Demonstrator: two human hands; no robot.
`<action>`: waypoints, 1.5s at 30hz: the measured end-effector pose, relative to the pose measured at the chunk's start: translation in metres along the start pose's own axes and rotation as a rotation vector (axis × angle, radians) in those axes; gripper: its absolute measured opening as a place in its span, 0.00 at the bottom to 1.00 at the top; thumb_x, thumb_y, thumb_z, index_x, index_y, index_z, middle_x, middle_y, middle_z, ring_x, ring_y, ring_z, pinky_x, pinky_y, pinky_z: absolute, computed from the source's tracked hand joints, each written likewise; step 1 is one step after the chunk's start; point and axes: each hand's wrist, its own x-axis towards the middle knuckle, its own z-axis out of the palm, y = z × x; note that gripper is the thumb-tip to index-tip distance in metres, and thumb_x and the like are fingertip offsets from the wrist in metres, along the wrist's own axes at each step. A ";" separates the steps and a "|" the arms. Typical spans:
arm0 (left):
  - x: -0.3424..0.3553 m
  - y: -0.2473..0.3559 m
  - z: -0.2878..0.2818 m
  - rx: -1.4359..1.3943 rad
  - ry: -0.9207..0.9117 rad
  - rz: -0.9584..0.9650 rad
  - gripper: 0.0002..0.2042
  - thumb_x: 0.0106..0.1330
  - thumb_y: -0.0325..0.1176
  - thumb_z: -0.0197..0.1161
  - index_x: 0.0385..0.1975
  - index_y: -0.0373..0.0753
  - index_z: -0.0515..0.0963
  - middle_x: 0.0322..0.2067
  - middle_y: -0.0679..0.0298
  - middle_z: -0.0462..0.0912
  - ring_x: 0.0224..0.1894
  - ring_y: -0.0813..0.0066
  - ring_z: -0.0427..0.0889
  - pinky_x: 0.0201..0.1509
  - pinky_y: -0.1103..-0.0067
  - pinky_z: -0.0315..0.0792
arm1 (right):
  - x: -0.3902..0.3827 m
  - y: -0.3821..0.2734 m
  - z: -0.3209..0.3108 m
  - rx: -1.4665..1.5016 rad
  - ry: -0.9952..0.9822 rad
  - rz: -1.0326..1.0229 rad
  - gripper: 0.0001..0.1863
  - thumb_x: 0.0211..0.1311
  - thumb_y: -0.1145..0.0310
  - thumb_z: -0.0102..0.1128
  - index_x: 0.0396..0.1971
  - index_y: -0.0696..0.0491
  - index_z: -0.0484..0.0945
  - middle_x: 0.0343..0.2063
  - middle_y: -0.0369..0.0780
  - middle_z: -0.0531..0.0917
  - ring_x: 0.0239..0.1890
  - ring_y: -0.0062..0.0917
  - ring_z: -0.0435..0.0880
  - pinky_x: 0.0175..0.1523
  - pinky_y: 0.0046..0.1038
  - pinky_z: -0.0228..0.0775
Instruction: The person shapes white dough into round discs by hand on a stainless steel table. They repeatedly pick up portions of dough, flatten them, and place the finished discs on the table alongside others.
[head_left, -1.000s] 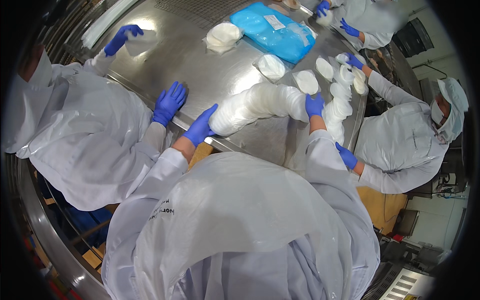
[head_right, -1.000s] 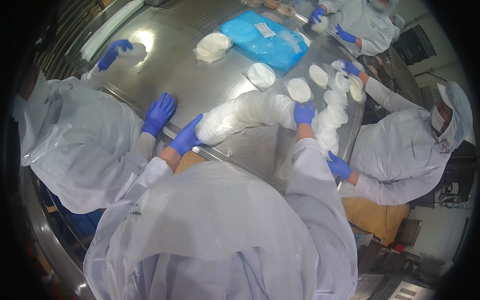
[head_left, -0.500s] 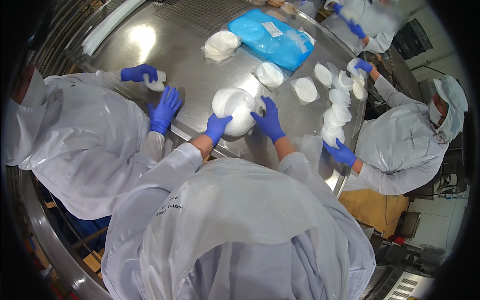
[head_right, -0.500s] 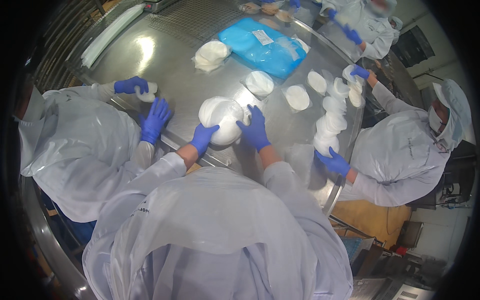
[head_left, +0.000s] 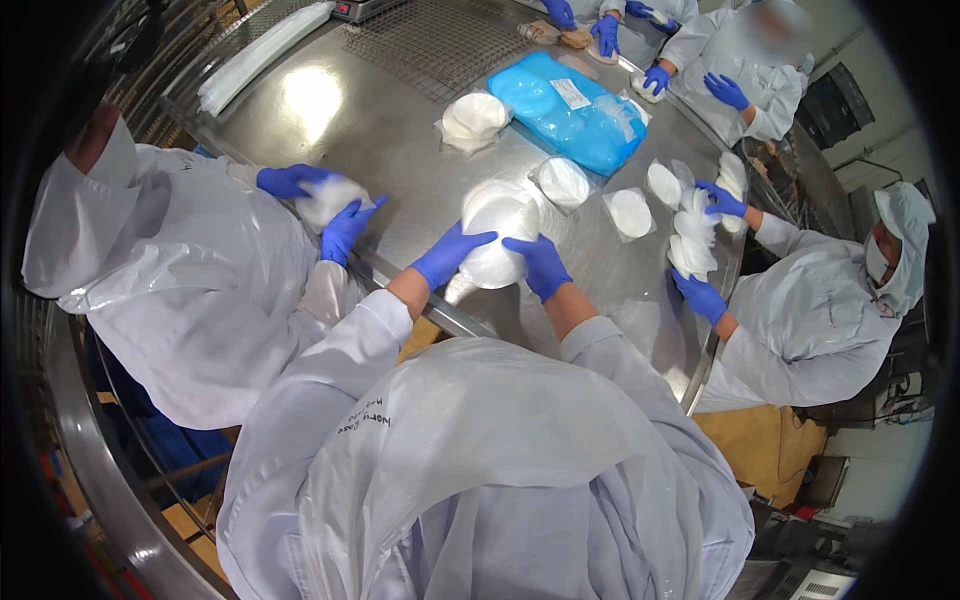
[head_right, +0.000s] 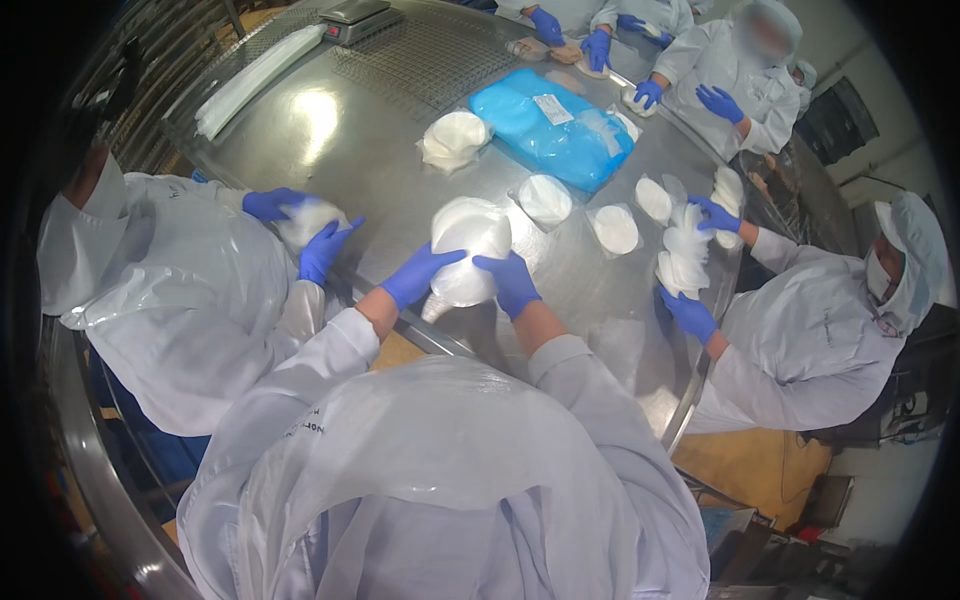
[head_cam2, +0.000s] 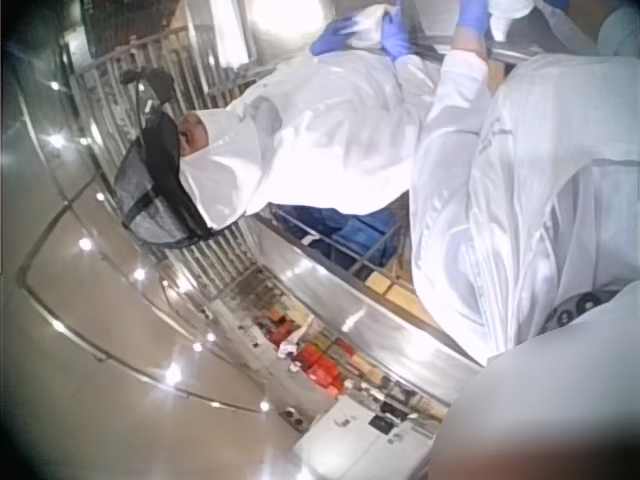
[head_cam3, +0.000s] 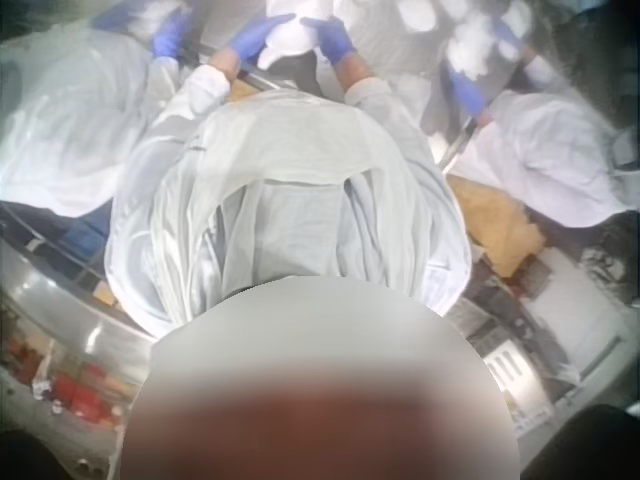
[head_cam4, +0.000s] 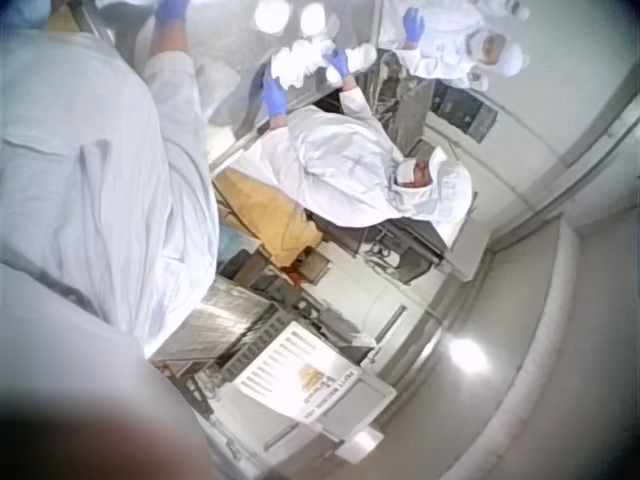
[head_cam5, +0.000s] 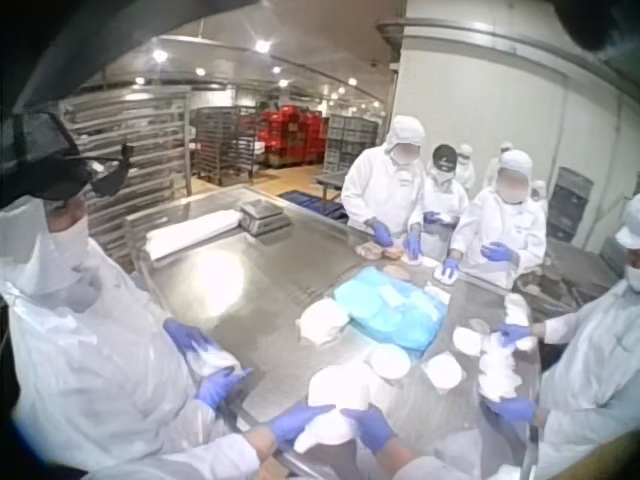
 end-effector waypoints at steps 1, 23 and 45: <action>0.004 -0.001 0.003 0.057 -0.086 0.072 0.32 0.61 0.39 0.64 0.62 0.33 0.59 0.55 0.54 0.72 0.56 0.64 0.74 0.59 0.73 0.71 | -0.004 -0.010 0.005 -0.101 0.074 -0.138 0.33 0.50 0.70 0.70 0.57 0.59 0.68 0.46 0.43 0.78 0.47 0.29 0.78 0.53 0.30 0.71; -0.032 0.048 0.053 -0.964 -0.377 0.192 0.29 0.69 0.60 0.41 0.62 0.47 0.65 0.58 0.57 0.71 0.60 0.56 0.69 0.66 0.57 0.59 | -0.074 -0.047 0.076 -0.366 -0.005 -1.049 0.55 0.45 0.66 0.76 0.68 0.54 0.46 0.52 0.41 0.69 0.55 0.28 0.71 0.62 0.32 0.64; -0.013 -0.014 0.015 0.192 0.203 0.098 0.19 0.69 0.37 0.52 0.59 0.44 0.65 0.48 0.63 0.76 0.42 0.79 0.76 0.45 0.81 0.70 | -0.074 -0.063 -0.120 0.204 0.522 -0.612 0.26 0.60 0.69 0.62 0.58 0.56 0.66 0.51 0.45 0.76 0.52 0.31 0.76 0.55 0.33 0.71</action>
